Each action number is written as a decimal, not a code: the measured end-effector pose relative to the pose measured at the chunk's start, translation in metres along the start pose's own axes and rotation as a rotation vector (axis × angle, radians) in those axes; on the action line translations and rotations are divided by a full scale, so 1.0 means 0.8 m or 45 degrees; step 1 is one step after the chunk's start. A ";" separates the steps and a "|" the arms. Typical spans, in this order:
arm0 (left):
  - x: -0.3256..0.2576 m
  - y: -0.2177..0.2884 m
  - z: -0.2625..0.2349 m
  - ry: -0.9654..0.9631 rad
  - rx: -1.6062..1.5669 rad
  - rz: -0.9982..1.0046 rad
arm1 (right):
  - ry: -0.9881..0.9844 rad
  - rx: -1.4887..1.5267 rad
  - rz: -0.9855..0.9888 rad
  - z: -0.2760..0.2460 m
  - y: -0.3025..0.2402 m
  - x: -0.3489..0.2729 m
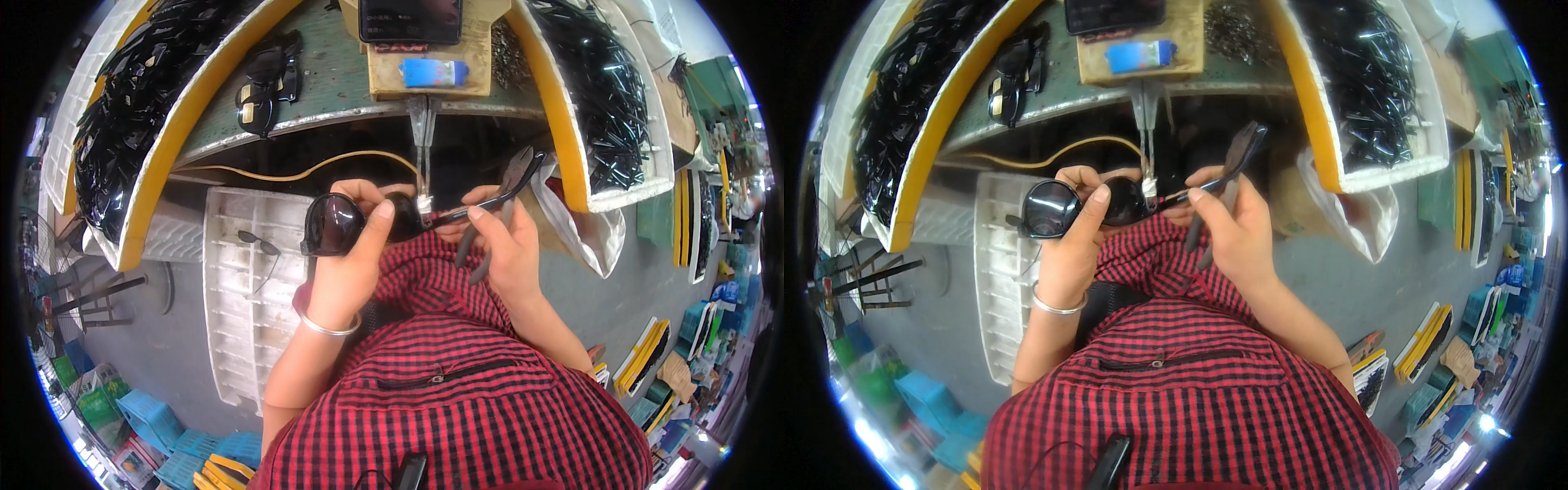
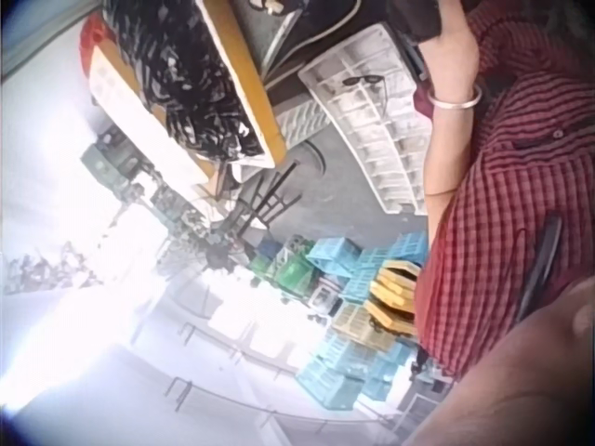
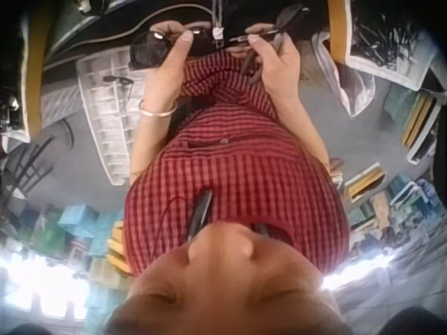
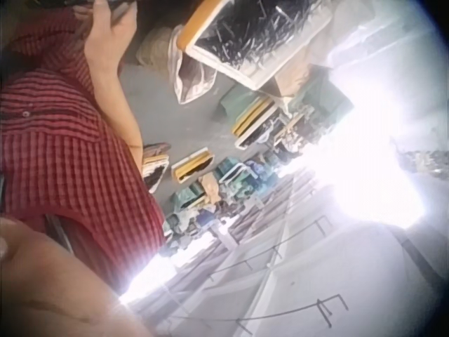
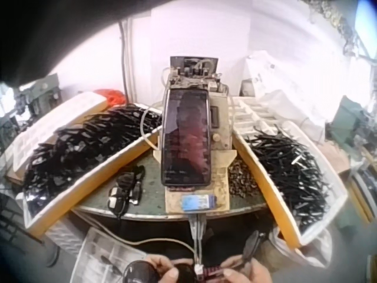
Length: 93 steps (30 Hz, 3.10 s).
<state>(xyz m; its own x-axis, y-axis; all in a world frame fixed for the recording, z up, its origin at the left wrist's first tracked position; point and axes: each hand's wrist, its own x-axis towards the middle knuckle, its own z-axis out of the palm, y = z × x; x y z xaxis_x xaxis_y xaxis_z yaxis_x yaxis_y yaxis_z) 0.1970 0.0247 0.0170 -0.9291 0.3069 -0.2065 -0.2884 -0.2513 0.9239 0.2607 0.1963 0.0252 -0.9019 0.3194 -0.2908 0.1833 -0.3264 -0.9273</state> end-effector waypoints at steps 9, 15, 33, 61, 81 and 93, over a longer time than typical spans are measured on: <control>0.001 0.001 -0.003 -0.034 -0.042 -0.012 | 0.007 0.100 0.032 -0.001 0.001 0.001; 0.003 -0.004 -0.010 -0.011 0.029 -0.040 | -0.004 0.141 0.049 -0.004 0.004 0.003; 0.003 0.003 -0.007 -0.043 -0.131 -0.096 | -0.009 0.136 0.061 -0.003 0.004 0.003; -0.033 0.003 -0.061 0.098 -0.793 -0.185 | 0.077 0.463 -0.073 -0.096 -0.120 0.067; -0.015 0.082 0.000 -0.068 0.088 0.340 | -0.488 -1.718 -1.123 -0.013 -0.116 -0.011; -0.005 0.074 -0.019 -0.273 0.028 0.383 | -0.442 -0.621 -0.087 -0.056 -0.091 -0.010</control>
<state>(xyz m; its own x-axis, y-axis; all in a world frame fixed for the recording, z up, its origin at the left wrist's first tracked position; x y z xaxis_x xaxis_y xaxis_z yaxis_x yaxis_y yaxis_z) 0.1802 -0.0050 0.0675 -0.9013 0.4082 0.1452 -0.0028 -0.3405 0.9402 0.2721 0.2571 0.0846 -0.9779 -0.0110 -0.2090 0.2047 0.1564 -0.9663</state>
